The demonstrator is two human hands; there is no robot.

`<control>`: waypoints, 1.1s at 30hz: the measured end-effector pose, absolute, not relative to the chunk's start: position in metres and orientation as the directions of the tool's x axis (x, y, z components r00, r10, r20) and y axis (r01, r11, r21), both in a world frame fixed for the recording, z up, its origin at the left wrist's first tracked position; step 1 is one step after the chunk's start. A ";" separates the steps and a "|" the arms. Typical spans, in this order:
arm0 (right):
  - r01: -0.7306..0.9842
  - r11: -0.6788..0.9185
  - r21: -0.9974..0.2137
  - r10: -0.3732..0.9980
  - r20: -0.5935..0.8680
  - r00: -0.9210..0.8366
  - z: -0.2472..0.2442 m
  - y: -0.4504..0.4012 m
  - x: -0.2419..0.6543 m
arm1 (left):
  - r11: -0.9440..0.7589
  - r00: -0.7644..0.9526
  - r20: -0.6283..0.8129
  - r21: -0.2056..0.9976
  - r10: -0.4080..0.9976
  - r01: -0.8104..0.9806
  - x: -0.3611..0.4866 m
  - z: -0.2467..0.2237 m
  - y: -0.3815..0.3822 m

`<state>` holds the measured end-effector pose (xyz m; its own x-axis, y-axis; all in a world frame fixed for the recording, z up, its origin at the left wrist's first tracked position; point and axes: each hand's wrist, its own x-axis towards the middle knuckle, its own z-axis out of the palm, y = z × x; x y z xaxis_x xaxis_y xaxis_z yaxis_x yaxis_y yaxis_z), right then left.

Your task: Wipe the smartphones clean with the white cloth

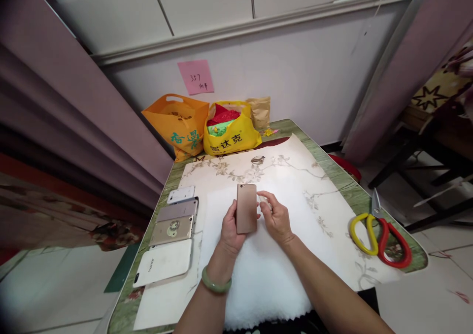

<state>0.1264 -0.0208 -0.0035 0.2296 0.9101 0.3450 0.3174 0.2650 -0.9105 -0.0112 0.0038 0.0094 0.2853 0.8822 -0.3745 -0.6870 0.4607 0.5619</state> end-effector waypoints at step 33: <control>0.357 0.460 -0.813 0.886 0.444 -0.131 -0.010 -0.025 0.130 | 0.404 0.202 -0.449 0.418 0.870 -0.813 -0.012 0.007 0.005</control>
